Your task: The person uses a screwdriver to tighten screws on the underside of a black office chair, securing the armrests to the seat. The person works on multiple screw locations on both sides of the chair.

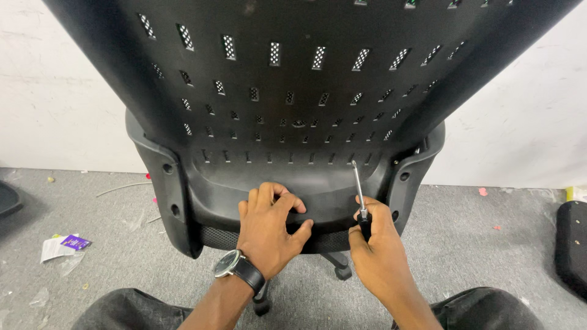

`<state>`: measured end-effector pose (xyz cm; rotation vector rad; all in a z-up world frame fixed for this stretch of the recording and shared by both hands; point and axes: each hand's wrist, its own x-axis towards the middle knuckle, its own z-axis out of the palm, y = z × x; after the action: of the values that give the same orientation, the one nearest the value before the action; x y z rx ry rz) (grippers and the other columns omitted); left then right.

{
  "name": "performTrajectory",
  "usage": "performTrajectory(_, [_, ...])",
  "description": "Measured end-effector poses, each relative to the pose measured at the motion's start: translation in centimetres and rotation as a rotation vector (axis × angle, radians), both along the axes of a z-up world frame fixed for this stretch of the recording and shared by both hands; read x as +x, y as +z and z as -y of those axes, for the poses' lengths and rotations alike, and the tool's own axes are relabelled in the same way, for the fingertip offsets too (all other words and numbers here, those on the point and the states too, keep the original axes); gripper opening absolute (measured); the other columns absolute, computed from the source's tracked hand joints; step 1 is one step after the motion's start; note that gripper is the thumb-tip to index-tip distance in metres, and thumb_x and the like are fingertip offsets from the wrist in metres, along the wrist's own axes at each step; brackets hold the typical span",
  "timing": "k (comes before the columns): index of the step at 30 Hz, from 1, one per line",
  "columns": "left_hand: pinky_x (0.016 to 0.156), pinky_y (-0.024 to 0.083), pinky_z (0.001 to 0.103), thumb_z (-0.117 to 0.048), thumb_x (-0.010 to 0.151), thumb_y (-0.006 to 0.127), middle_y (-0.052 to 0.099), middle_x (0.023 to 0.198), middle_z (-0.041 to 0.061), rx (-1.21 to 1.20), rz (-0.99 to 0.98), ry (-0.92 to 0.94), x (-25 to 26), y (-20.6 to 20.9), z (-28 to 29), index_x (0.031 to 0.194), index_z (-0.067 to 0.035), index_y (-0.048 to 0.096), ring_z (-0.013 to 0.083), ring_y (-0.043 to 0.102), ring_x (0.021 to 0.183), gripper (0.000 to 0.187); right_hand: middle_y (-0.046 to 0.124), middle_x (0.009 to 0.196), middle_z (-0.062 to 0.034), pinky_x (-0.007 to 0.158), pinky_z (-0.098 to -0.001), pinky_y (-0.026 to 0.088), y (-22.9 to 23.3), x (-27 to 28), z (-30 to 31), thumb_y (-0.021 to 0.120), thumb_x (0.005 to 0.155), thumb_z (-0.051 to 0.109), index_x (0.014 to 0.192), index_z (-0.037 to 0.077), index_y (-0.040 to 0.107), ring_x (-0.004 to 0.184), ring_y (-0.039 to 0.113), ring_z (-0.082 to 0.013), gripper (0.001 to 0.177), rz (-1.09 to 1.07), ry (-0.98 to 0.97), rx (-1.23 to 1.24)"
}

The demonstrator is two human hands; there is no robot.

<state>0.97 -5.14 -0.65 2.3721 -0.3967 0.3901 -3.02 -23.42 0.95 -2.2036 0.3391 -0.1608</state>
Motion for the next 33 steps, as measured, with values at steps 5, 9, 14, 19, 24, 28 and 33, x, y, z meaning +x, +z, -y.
performTrajectory(5, [0.086, 0.035, 0.040, -0.029, 0.071, 0.082, 0.053, 0.107, 0.002, -0.011, 0.048, -0.012, -0.2, -0.2, -0.2, 0.091, -0.016, 0.070, 0.0226, 0.048, 0.101, 0.026, 0.063, 0.111, -0.0087, 0.077, -0.0370, 0.053, -0.6, -0.1, 0.3, 0.057, 0.087, 0.005, 0.126, 0.011, 0.048, 0.086, 0.068, -0.0202, 0.040, 0.073, 0.045, -0.027])
performTrajectory(9, [0.086, 0.035, 0.040, -0.030, 0.065, 0.086, 0.052, 0.108, 0.004, 0.018, 0.055, -0.035, -0.2, -0.2, -0.4, 0.092, -0.015, 0.067, 0.0246, 0.047, 0.103, 0.036, 0.061, 0.127, -0.0104, 0.084, -0.0385, 0.051, -1.7, -0.1, 0.8, 0.058, 0.087, 0.003, 0.111, 0.004, 0.049, 0.101, 0.066, -0.0232, 0.026, 0.320, 0.183, -0.106])
performTrajectory(14, [0.088, 0.035, 0.042, -0.032, 0.054, 0.094, 0.050, 0.114, 0.005, 0.094, 0.025, 0.000, -0.3, 0.1, -0.1, 0.099, -0.017, 0.063, 0.0266, 0.046, 0.106, 0.057, 0.064, 0.123, -0.0097, 0.086, -0.0389, 0.051, -2.3, -0.3, 1.1, 0.058, 0.087, 0.006, 0.115, 0.006, 0.051, 0.098, 0.067, -0.0254, 0.029, 0.245, 0.070, -0.093])
performTrajectory(19, [0.091, 0.035, 0.043, -0.037, 0.047, 0.099, 0.048, 0.118, 0.006, 0.141, -0.005, 0.056, -0.2, 0.7, 0.5, 0.100, -0.017, 0.062, 0.0279, 0.044, 0.109, 0.068, 0.061, 0.105, -0.0143, 0.082, -0.0420, 0.051, -2.1, -0.7, 1.5, 0.067, 0.087, 0.014, 0.103, 0.003, 0.058, 0.092, 0.064, -0.0294, 0.022, 0.255, -0.157, -0.226])
performTrajectory(24, [0.094, 0.034, 0.041, -0.041, 0.053, 0.097, 0.048, 0.115, 0.004, 0.208, -0.086, 0.042, 0.2, 1.4, 0.3, 0.097, -0.016, 0.061, 0.0262, 0.044, 0.111, 0.062, 0.055, 0.104, -0.0170, 0.080, -0.0429, 0.049, -1.5, -0.8, 2.5, 0.077, 0.085, 0.026, 0.098, -0.001, 0.057, 0.089, 0.060, -0.0312, 0.036, 0.253, -0.297, -0.298])
performTrajectory(28, [0.094, 0.033, 0.045, -0.039, 0.051, 0.097, 0.049, 0.114, 0.006, 0.253, 0.041, -0.018, 0.4, 1.8, 0.2, 0.103, -0.016, 0.062, 0.0285, 0.044, 0.110, 0.067, 0.052, 0.114, -0.0164, 0.083, -0.0451, 0.049, -0.8, 0.0, 3.3, 0.083, 0.078, 0.035, 0.115, -0.001, 0.054, 0.093, 0.060, -0.0321, 0.059, 0.209, -0.313, -0.292])
performTrajectory(33, [0.095, 0.033, 0.047, -0.038, 0.049, 0.097, 0.051, 0.114, 0.006, 0.283, 0.117, -0.045, 0.7, 1.6, 0.3, 0.101, -0.014, 0.062, 0.0276, 0.045, 0.109, 0.067, 0.051, 0.121, -0.0184, 0.087, -0.0467, 0.051, -0.6, 0.2, 4.1, 0.084, 0.076, 0.036, 0.126, 0.000, 0.050, 0.101, 0.060, -0.0334, 0.070, 0.099, -0.316, -0.291])
